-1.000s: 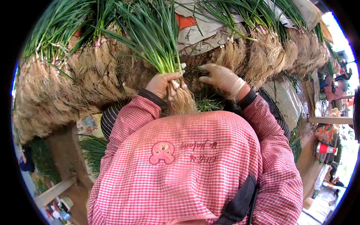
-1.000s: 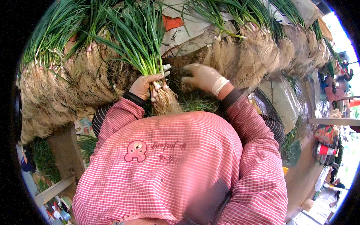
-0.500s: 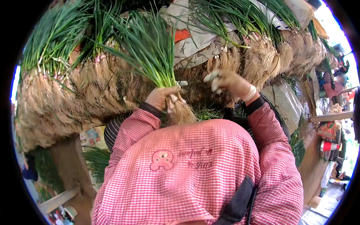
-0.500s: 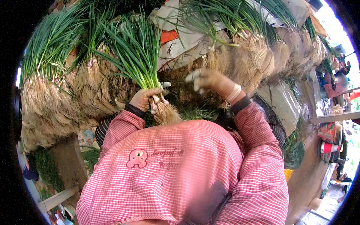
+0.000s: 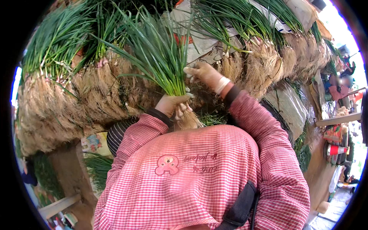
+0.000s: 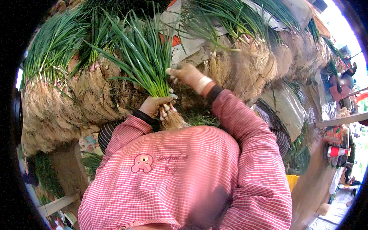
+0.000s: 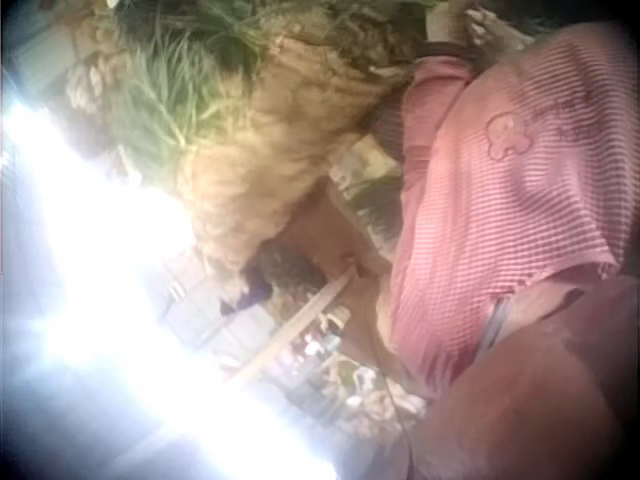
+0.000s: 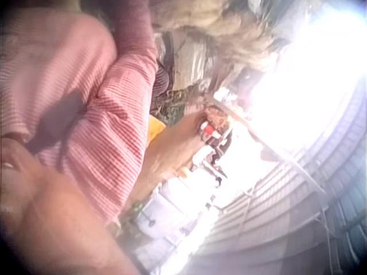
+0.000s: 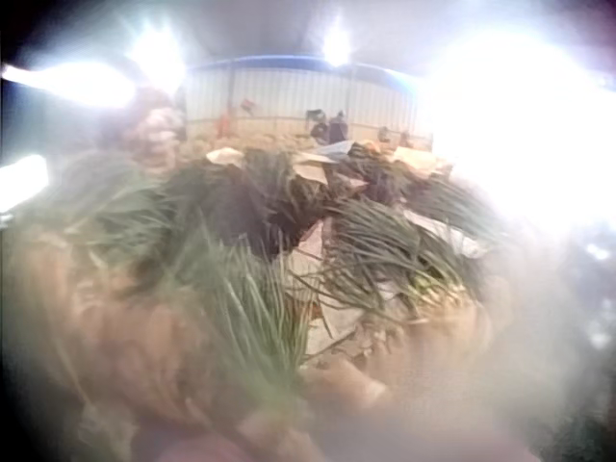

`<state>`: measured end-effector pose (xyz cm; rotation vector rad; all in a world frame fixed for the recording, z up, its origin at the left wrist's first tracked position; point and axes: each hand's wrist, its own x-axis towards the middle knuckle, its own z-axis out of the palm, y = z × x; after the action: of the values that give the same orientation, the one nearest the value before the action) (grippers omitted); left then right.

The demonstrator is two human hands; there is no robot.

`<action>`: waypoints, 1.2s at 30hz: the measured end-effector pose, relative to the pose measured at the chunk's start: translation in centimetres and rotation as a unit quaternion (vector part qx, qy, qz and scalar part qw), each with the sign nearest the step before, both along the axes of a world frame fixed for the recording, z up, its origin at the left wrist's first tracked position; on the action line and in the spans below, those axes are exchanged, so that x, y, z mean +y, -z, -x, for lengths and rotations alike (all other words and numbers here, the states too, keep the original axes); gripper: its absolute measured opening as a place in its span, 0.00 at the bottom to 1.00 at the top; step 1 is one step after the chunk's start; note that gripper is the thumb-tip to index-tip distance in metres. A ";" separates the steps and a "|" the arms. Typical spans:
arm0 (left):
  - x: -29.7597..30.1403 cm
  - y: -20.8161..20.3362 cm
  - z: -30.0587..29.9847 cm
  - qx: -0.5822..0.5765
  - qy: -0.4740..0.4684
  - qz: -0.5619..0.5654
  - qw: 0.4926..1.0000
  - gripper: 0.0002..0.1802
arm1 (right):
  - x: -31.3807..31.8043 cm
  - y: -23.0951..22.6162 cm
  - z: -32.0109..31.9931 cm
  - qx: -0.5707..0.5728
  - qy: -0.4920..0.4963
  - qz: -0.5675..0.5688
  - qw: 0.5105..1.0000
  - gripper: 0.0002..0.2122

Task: The person bundles scallions together by hand, removes damaged leaves, and places the finished bundles onto a pile on the floor.

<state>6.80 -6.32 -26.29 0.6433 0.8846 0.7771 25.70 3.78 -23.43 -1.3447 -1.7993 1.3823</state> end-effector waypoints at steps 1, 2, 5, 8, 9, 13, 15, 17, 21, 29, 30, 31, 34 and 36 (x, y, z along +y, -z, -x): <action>0.2 -0.1 -0.3 0.000 0.011 0.006 1.000 0.11 | 0.5 1.9 0.7 -0.030 0.042 -0.079 0.996 0.17; 0.2 -0.2 0.3 0.015 0.040 0.026 0.999 0.11 | -0.9 0.8 2.2 0.099 0.065 -0.020 0.993 0.15; -0.5 -0.6 0.2 -0.032 -0.074 0.097 0.992 0.12 | -2.8 0.7 3.3 -0.034 0.111 -0.144 0.983 0.18; 0.1 2.0 1.3 -0.167 -0.059 0.108 0.978 0.11 | -4.4 1.0 3.9 0.105 0.067 -0.182 0.975 0.14; 0.1 2.5 1.2 -0.212 -0.087 0.113 0.967 0.10 | -5.0 0.8 4.2 0.188 0.043 -0.167 0.967 0.13; 0.0 1.6 1.1 -0.254 -0.111 0.079 0.958 0.10 | -5.3 0.3 0.4 0.455 0.095 0.108 0.879 0.08; 0.2 1.1 1.9 -0.212 -0.082 0.032 0.973 0.10 | -3.7 2.1 -4.2 0.451 0.058 0.072 0.888 0.09; 0.1 1.0 2.8 -0.193 -0.111 -0.030 0.974 0.10 | -3.9 0.2 -6.4 0.016 -0.084 -0.129 0.988 0.09; -0.7 -2.1 2.4 -0.213 -0.142 -0.087 0.963 0.15 | -2.9 -5.5 -7.6 -0.610 -0.065 -0.272 0.741 0.09; 1.0 0.1 3.3 -0.351 -0.021 -0.048 0.935 0.25 | 4.0 -7.5 -10.2 -0.669 0.049 -0.205 0.713 0.10; 0.7 -0.9 2.9 -0.315 -0.058 -0.056 0.946 0.28 | 3.5 -5.5 -9.8 -0.541 0.091 -0.224 0.805 0.11; -0.1 -2.2 2.2 -0.278 -0.098 -0.058 0.954 0.31 | 1.4 -5.2 -7.9 -0.436 0.071 -0.228 0.868 0.12; 0.5 -0.5 2.0 -0.211 -0.047 -0.042 0.975 0.15 | -4.9 -3.3 -2.4 -0.219 -0.014 -0.188 0.957 0.18; -0.1 -2.4 0.5 -0.153 -0.073 0.004 0.985 0.15 | -7.3 -1.0 -0.4 -0.142 -0.074 -0.213 0.964 0.15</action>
<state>6.26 -6.39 -23.91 0.4389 0.6562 0.9744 26.11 -3.54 -22.39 -1.2366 -2.2662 0.8234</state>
